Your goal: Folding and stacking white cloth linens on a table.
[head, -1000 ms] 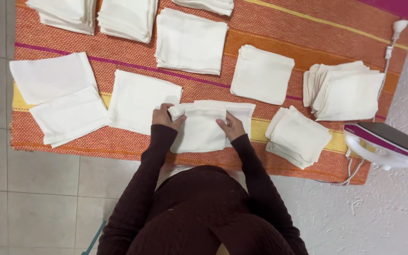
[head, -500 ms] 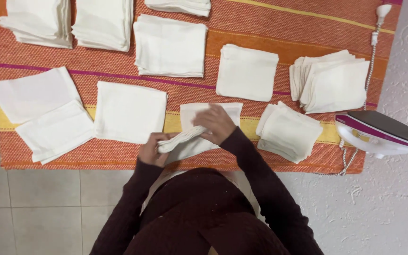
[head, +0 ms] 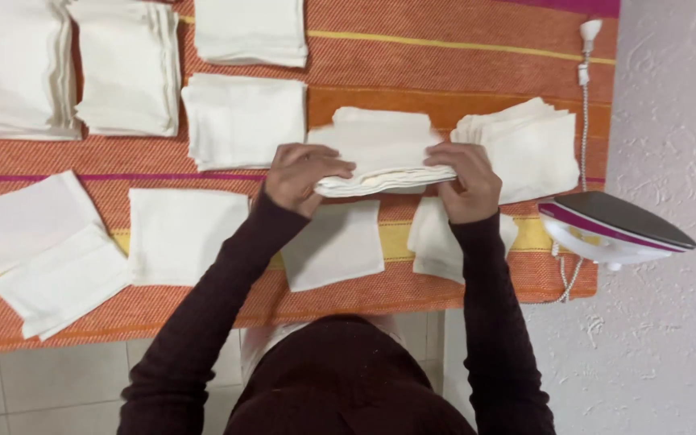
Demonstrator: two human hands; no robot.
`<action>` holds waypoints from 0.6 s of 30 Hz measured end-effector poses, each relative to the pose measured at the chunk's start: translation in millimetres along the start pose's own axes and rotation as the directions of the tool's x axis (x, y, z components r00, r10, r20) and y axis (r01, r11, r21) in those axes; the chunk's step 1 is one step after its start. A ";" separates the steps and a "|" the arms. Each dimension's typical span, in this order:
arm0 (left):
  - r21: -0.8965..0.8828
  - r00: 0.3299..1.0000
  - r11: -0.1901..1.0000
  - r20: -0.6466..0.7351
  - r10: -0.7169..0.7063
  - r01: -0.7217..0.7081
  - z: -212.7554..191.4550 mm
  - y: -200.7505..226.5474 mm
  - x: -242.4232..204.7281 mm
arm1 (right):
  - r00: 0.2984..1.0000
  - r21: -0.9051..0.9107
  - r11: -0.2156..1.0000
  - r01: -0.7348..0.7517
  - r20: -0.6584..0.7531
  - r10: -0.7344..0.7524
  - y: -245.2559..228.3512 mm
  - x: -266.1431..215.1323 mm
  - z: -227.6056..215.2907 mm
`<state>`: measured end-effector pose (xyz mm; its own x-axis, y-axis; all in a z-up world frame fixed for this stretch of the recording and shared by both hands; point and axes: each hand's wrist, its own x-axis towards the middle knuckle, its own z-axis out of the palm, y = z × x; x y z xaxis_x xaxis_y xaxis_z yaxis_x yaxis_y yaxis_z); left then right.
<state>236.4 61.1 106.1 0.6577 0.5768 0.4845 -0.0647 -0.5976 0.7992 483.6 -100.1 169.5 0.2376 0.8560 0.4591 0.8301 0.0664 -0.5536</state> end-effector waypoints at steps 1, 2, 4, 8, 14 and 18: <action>-0.002 1.000 1.000 -0.002 -0.003 0.003 14.9 -13.9 -0.8 | 1.000 -0.001 1.000 0.000 0.004 0.000 10.8 -5.0 2.6; 0.056 0.999 0.998 -0.022 0.027 -0.026 29.7 -28.2 -2.0 | 1.000 -0.060 0.998 -0.003 -0.020 0.002 21.6 -10.0 5.7; 0.119 0.997 0.991 -0.042 0.066 -0.060 55.6 -54.4 -10.1 | 0.999 -0.118 0.993 0.000 -0.050 -0.006 48.7 -29.3 21.9; 0.377 0.988 0.913 0.055 0.145 -0.155 92.7 -94.2 -43.3 | 0.978 -0.201 0.977 -0.074 0.178 0.111 110.0 -99.2 72.5; 0.072 0.948 0.945 -0.036 -0.316 0.318 98.0 -50.4 -46.7 | 0.919 -0.208 0.927 -0.312 0.182 0.351 107.3 -89.9 64.8; 0.052 0.883 0.882 -0.070 -0.464 0.468 107.8 -37.0 -38.3 | 0.693 -0.136 0.690 -0.711 0.032 0.720 121.5 -66.7 91.5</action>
<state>294.5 1.1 19.5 0.5578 0.8259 0.0820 0.2893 -0.2861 0.9135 522.4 -102.2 8.0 0.7461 0.6579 -0.1028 0.4729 -0.6321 -0.6138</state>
